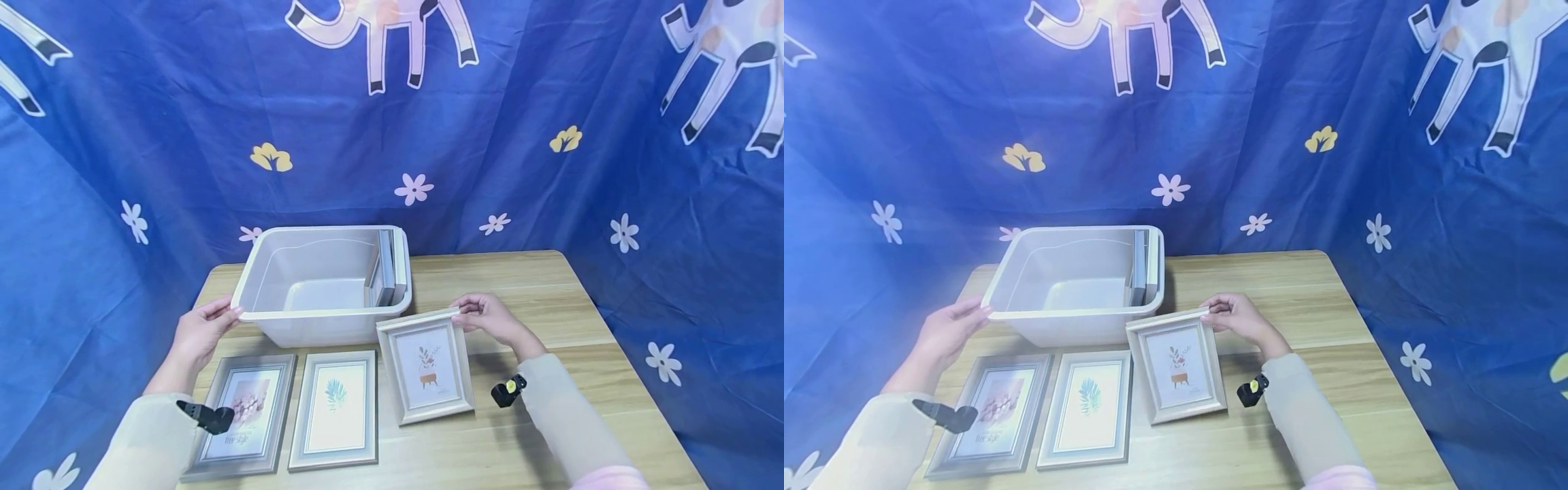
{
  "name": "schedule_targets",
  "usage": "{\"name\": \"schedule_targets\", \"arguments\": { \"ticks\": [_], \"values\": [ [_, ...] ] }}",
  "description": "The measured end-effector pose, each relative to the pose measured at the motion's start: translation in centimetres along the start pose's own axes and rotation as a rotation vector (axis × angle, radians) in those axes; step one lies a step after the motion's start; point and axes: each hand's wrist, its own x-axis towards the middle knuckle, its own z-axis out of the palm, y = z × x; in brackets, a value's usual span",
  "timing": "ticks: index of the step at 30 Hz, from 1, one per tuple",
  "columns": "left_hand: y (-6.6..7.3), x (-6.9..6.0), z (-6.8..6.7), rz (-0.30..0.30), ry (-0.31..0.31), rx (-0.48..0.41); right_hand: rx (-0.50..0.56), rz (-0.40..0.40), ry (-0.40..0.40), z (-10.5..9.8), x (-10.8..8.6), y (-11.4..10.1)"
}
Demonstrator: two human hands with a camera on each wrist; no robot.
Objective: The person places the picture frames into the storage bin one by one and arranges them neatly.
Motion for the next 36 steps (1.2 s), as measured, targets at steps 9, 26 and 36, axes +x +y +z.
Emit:
{"name": "schedule_targets", "arguments": {
  "ticks": [9,26,36],
  "values": [
    [-0.3,0.0,-0.1,0.007,-0.007,-0.043,-0.048,-0.11,0.038,-1.2,0.0,-3.4],
    [-0.4,0.1,0.0,0.007,-0.003,-0.074,0.144,-0.338,0.131,-0.4,0.9,-8.5],
    [-0.2,0.1,0.1,0.006,-0.001,-0.056,0.397,-0.478,0.207,2.1,1.8,-11.5]
  ]
}}
